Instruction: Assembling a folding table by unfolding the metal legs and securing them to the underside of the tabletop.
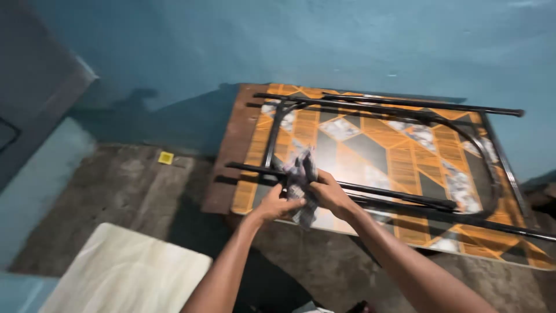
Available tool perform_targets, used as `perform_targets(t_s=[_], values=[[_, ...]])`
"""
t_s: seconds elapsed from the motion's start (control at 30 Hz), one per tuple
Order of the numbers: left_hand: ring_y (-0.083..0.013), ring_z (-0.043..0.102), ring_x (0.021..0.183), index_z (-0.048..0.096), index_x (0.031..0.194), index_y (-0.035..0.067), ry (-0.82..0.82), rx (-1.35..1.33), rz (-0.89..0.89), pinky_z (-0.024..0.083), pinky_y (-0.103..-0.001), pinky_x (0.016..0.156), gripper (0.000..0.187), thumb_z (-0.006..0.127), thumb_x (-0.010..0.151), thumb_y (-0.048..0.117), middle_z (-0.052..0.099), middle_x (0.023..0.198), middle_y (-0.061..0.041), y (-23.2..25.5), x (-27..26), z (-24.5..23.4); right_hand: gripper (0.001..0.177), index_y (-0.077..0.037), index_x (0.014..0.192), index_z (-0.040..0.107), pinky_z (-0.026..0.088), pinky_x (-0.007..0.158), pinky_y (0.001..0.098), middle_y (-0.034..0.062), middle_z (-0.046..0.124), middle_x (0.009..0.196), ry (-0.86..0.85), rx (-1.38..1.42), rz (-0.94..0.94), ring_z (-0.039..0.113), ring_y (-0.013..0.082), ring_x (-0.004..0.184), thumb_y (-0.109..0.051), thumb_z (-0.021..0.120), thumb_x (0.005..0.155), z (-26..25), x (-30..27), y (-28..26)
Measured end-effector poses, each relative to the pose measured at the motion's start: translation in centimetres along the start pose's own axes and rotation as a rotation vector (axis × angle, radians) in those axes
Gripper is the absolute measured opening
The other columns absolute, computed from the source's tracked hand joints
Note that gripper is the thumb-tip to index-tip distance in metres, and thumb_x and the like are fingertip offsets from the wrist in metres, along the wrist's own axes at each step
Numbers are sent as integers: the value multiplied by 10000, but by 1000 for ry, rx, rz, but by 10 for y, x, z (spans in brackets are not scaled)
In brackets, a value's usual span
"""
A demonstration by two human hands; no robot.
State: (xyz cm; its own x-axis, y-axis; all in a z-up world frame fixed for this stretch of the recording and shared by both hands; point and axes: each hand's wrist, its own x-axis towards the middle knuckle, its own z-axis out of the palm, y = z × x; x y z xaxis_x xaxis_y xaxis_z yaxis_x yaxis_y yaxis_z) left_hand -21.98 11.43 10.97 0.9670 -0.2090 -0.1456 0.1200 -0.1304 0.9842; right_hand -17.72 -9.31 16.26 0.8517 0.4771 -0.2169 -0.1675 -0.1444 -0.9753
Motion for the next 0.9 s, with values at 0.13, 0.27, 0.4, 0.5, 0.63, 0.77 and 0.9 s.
perform_targets(t_s=[0.13,0.27,0.4,0.5,0.63,0.77,0.9], values=[[-191,672,931,709,1199,-16,155,-83,-77,550,-355,797,551,856,780,310,739,1081,-107,-53,-28,-41,296,0,1215,669,548,752,327,90,706,1053,-109,-91,-110,646,145,893,-74,581,942,47,30,28],[-159,683,967,695,1157,74,396,-204,-174,540,-327,834,462,826,752,252,737,1083,-62,-48,-72,-70,362,-109,1310,529,607,760,362,-9,660,1185,-141,-197,62,664,115,968,-264,598,990,88,20,15],[-246,669,1037,626,1254,-28,771,-235,-245,538,-392,885,580,805,785,263,709,1187,-165,-117,-57,-116,399,-118,1353,526,592,778,352,79,728,1157,-177,-311,116,733,176,968,-308,561,1003,87,23,21],[-279,574,1192,474,1405,-39,973,-133,-158,466,-404,990,768,835,806,277,585,1351,-197,-175,-44,-150,391,-123,1355,538,586,769,342,84,732,1144,-148,-352,145,734,175,959,-307,554,1010,80,23,21],[-311,453,1261,381,1459,-38,968,-79,-211,398,-409,1011,846,812,856,371,457,1435,-201,-209,-40,-176,380,-109,1337,559,570,746,337,70,755,1094,-117,-384,190,728,170,930,-304,551,1011,74,20,18],[-266,639,1098,621,1236,-44,867,-110,-247,498,-403,931,630,739,791,386,687,1190,-157,-136,-67,-164,359,-76,1306,588,583,729,334,82,764,1065,-132,-414,184,729,168,905,-280,555,1012,72,29,36],[-212,608,900,692,1023,-34,752,-211,-254,481,-394,792,499,650,880,442,690,948,-101,-116,-96,-165,344,-60,1285,599,591,691,340,98,776,1042,-276,-457,173,744,168,861,-257,564,1005,90,53,59]])
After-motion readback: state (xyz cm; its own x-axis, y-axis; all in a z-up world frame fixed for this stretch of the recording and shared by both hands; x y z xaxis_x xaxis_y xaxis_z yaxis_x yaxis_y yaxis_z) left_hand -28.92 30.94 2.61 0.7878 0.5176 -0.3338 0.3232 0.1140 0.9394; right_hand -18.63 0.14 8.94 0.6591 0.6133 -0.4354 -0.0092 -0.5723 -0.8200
